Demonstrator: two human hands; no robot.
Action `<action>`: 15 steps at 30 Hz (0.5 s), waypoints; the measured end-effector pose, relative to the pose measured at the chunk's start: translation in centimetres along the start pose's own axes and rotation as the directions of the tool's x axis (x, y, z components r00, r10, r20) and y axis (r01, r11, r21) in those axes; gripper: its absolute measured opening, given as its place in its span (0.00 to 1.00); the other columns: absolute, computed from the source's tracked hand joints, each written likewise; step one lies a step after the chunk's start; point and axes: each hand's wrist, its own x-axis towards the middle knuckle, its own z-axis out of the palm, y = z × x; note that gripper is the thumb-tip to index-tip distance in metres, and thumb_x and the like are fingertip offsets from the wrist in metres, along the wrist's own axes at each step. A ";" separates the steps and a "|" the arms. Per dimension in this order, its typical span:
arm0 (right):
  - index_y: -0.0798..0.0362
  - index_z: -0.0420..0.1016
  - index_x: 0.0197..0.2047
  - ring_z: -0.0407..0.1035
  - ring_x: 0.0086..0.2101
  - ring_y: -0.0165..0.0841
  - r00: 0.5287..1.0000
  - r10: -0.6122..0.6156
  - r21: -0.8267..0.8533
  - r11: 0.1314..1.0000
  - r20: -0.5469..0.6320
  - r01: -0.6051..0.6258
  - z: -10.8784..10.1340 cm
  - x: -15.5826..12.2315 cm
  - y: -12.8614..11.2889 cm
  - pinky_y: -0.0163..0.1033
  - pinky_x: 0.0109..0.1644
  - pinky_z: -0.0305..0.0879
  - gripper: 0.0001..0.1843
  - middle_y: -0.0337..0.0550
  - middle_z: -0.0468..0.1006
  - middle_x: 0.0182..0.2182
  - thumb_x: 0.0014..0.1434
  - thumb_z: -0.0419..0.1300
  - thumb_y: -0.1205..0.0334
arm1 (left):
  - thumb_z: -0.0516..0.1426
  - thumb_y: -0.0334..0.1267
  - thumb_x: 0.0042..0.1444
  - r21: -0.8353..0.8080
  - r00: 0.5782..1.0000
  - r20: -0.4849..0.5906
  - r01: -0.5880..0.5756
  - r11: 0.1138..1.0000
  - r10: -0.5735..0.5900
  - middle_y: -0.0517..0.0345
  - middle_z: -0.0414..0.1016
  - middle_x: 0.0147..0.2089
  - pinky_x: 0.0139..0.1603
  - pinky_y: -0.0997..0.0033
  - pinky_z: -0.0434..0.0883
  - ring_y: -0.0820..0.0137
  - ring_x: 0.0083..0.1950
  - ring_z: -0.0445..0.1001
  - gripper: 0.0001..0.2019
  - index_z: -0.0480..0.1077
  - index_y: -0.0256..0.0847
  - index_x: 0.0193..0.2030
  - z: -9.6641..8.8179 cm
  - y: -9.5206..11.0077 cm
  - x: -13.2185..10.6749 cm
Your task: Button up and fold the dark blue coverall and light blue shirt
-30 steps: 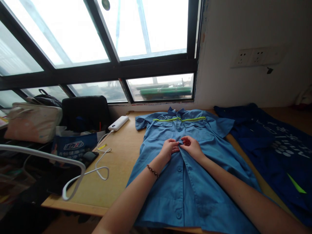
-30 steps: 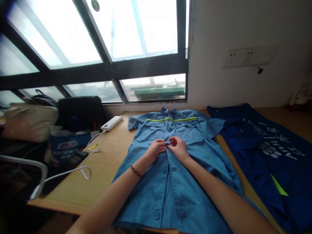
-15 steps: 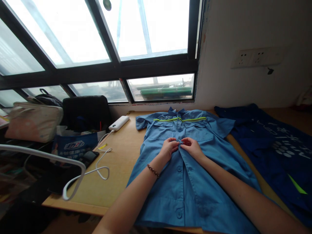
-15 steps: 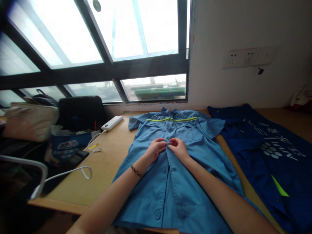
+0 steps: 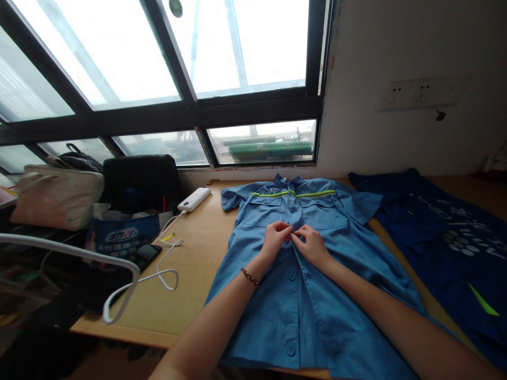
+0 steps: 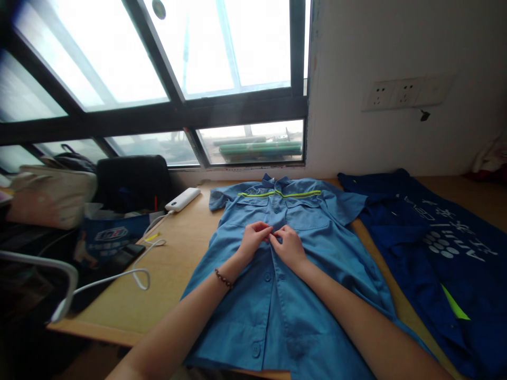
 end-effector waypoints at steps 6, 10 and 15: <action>0.53 0.75 0.30 0.64 0.27 0.31 0.996 0.069 -0.043 0.997 0.058 -0.067 0.6 -0.1 0.3 0.35 0.32 0.60 0.10 0.42 0.71 0.27 0.41 0.57 0.66 | 0.60 0.41 0.39 0.101 1.000 0.015 -0.004 0.995 0.002 0.63 0.65 0.15 0.15 0.81 0.55 0.80 0.15 0.58 0.11 0.72 0.33 0.25 -0.4 0.2 0.3; 0.54 0.77 0.33 0.67 0.29 0.33 0.967 0.254 0.252 0.935 0.010 -0.249 0.5 0.3 1.0 0.37 0.35 0.63 0.15 0.43 0.75 0.28 0.41 0.53 0.68 | 0.58 0.42 0.43 0.118 0.998 0.065 -0.026 0.993 0.018 0.62 0.66 0.16 0.16 0.80 0.56 0.80 0.15 0.59 0.12 0.73 0.34 0.29 -0.6 0.0 0.6; 0.51 0.78 0.27 0.70 0.29 0.34 0.885 0.463 0.542 0.732 0.049 -0.413 -0.3 1.6 3.2 0.36 0.32 0.66 0.14 0.37 0.77 0.22 0.39 0.52 0.65 | 0.59 0.35 0.40 0.390 0.987 0.112 -0.152 0.908 0.117 0.59 0.73 0.24 0.24 0.79 0.62 0.75 0.23 0.67 0.09 0.74 0.38 0.31 -0.7 -0.9 0.7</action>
